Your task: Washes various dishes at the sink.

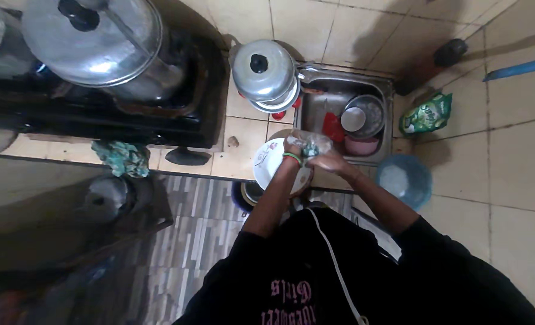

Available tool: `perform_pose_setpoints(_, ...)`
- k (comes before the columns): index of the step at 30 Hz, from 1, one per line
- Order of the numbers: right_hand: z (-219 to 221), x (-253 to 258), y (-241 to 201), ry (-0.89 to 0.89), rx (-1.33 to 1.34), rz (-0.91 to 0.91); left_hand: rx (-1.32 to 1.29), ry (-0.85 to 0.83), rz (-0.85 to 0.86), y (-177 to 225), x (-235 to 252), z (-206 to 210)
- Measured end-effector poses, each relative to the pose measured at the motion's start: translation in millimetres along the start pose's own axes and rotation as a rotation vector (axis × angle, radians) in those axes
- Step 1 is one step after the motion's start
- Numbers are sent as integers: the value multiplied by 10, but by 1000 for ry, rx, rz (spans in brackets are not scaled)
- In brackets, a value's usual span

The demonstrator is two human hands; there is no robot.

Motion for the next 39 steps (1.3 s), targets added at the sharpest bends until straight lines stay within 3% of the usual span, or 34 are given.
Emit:
perform_pose_setpoints(2,56,100,-178,14,-55,-45,-130,52,17,-23,133,-150)
perform_pose_setpoints(5,229,405,-441,36,-418,-212,-154,47,-2,20,369,-395)
perform_pose_setpoints(10,666,946,-920,-83,-628,-263,158,159,39,116,631,-1262)
perform_pose_setpoints(13,536,461,-1421,49,-650,-425,308,255,44,92,678,-1593)
perform_pose_setpoints(14,440,272,-1623,-89,-762,-234,342,269,27,29,729,-1677)
perform_pose_setpoints(16,360,122,-1745,-133,-746,-137,413,265,-13,-113,803,-1780)
perform_pose_setpoints(19,756,602,-1446,-230,-760,-155,418,262,-26,-288,865,-1837)
perform_pose_setpoints(22,1446,1448,-815,-242,-658,-334,359,287,-40,-486,935,-1887)
perform_pose_setpoints(25,1664,1711,-684,-446,-762,-179,345,309,-44,-652,1006,-1917)
perform_pose_setpoints(34,1566,1618,-770,-406,-709,-216,390,262,-31,-650,1000,-1903)
perform_pose_setpoints(36,1364,1541,-847,-304,-626,-251,425,238,-19,-624,985,-1882)
perform_pose_setpoints(39,679,1364,-791,-25,-326,-217,185,282,-48,-758,1039,-1887)
Point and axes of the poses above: each hand's wrist, its own x-axis towards the middle knuckle, its own z-axis out of the palm, y = z × x, the point moved 9 cm from there along x, towards the middle knuckle, and after that the axes turned 6 degrees about z, right-handed, at the moved point
